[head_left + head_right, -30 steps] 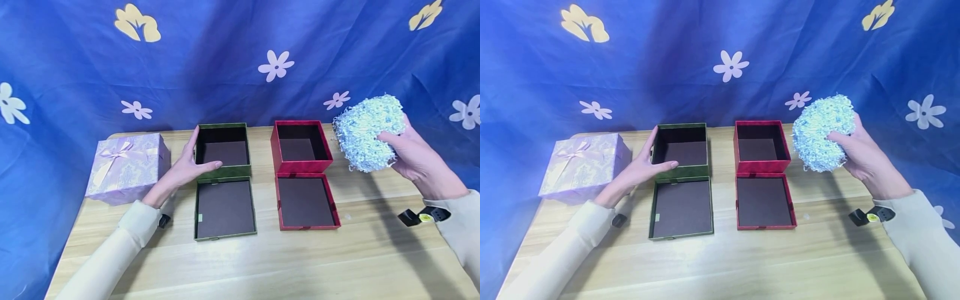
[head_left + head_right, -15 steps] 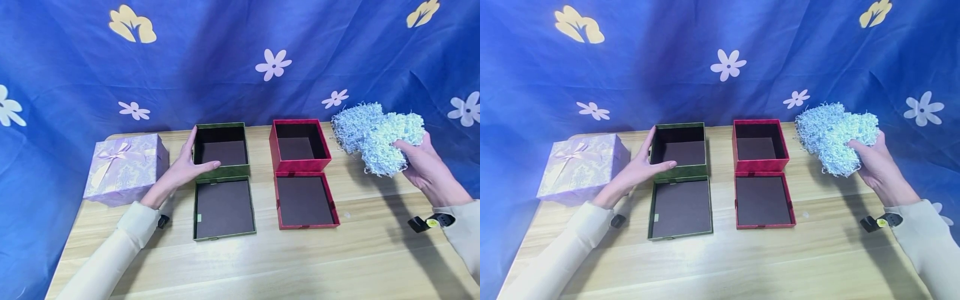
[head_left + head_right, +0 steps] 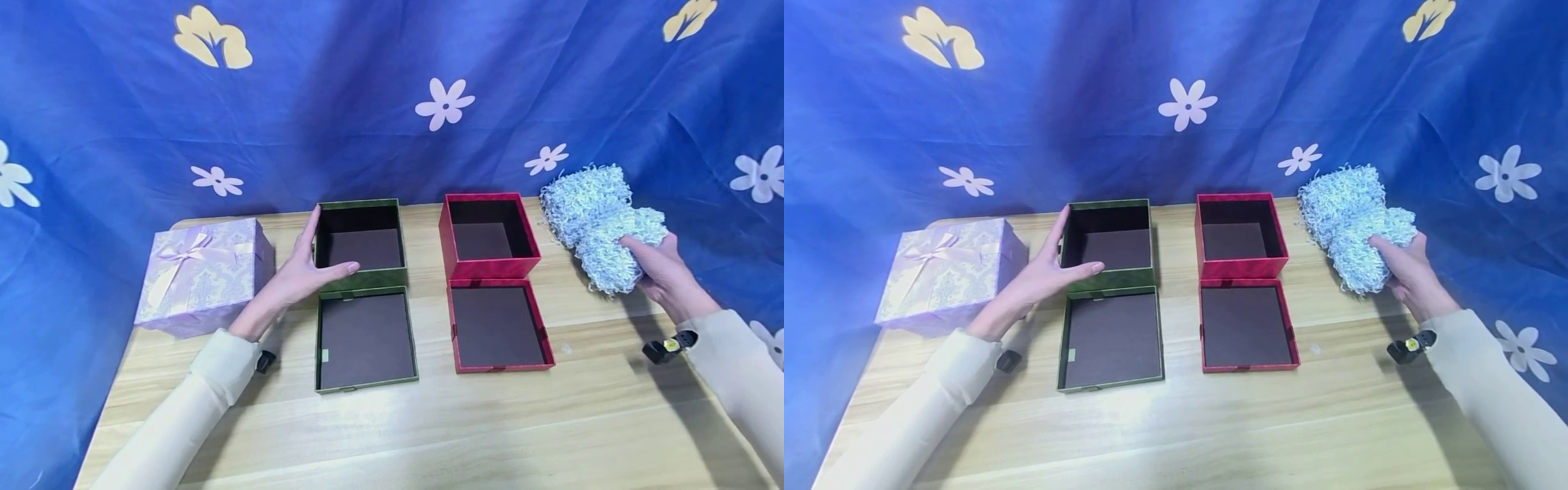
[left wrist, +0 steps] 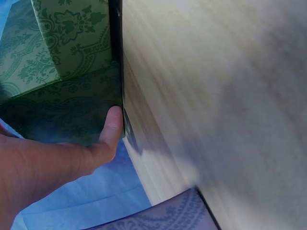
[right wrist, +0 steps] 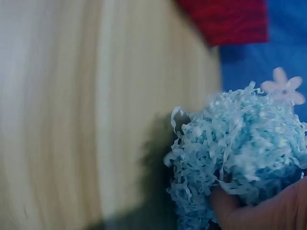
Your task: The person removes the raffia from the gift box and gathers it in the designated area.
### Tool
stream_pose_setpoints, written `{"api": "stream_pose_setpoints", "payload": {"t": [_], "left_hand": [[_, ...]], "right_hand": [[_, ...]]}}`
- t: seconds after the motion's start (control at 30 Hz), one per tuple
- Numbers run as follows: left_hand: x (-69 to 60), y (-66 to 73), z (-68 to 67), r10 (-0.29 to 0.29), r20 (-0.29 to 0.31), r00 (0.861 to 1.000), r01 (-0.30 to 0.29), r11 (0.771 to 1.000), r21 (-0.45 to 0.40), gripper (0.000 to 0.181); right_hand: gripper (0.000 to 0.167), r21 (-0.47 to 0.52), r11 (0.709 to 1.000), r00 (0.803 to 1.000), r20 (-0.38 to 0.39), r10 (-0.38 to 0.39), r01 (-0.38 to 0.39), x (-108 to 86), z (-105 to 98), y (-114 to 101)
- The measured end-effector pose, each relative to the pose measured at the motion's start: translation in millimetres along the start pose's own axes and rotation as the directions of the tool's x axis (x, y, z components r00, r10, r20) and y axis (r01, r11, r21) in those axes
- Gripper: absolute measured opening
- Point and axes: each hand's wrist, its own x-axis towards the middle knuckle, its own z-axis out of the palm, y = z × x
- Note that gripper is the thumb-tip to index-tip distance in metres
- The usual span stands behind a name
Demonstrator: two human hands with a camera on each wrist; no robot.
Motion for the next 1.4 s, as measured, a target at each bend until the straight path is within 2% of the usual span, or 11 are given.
{"api": "stream_pose_setpoints", "payload": {"t": [0.07,0.13,0.2,0.47,0.57,0.73,0.83,1.03,1.27,1.33,1.4], "left_hand": [[-0.8,-0.2,-0.5,0.008,-0.005,1.000,-0.008,1.000,0.003,0.130],[-2.5,-0.1,-1.4,0.011,-0.010,1.000,-0.011,1.000,0.006,0.129],[-4.7,0.2,-2.6,0.009,-0.018,1.000,-0.009,1.000,0.011,0.129],[-6.6,1.2,-3.7,0.008,-0.024,1.000,-0.007,1.000,0.016,0.129],[-6.2,1.4,-3.3,0.010,-0.023,1.000,-0.010,1.000,0.016,0.129],[-6.6,2.0,-1.7,0.001,-0.029,1.000,0.000,0.999,0.035,0.130],[-7.1,3.2,0.0,0.006,-0.039,0.999,-0.004,0.999,0.039,0.129],[-10.4,6.6,1.1,0.022,-0.056,0.998,-0.020,0.999,0.040,0.125],[-14.6,11.7,-0.6,0.015,-0.062,0.998,-0.013,0.999,0.032,0.121],[-16.3,12.3,-1.0,0.024,-0.072,0.997,-0.022,0.999,0.028,0.120],[-17.9,13.4,-1.3,0.040,-0.081,0.996,-0.039,0.999,0.013,0.117]], "right_hand": [[0.080,-0.236,0.970,0.995,-0.092,0.045,-0.065,4.1,0,1],[0.103,-0.440,0.887,0.984,-0.161,0.080,-0.144,7.8,0,1],[0.111,-0.548,0.817,0.978,-0.191,0.086,-0.179,12.4,0,1],[0.122,-0.651,0.734,0.979,-0.171,0.107,-0.194,17.9,8,3],[0.128,-0.622,0.752,0.974,-0.181,0.136,-0.220,13.7,11,2],[0.125,-0.507,0.835,0.974,-0.178,0.142,-0.214,1.1,14,1],[0.119,-0.458,0.866,0.977,-0.155,0.144,-0.200,-7.9,13,-2],[0.113,-0.441,0.874,0.978,-0.122,0.167,-0.205,-25.2,6,-7],[0.098,-0.571,0.815,0.979,-0.203,-0.029,-0.095,-38.4,0,-5],[0.087,-0.533,0.844,0.968,-0.237,-0.077,-0.063,-40.7,0,-3],[0.072,-0.444,0.896,0.960,-0.259,-0.109,-0.017,-43.4,3,-2]]}}
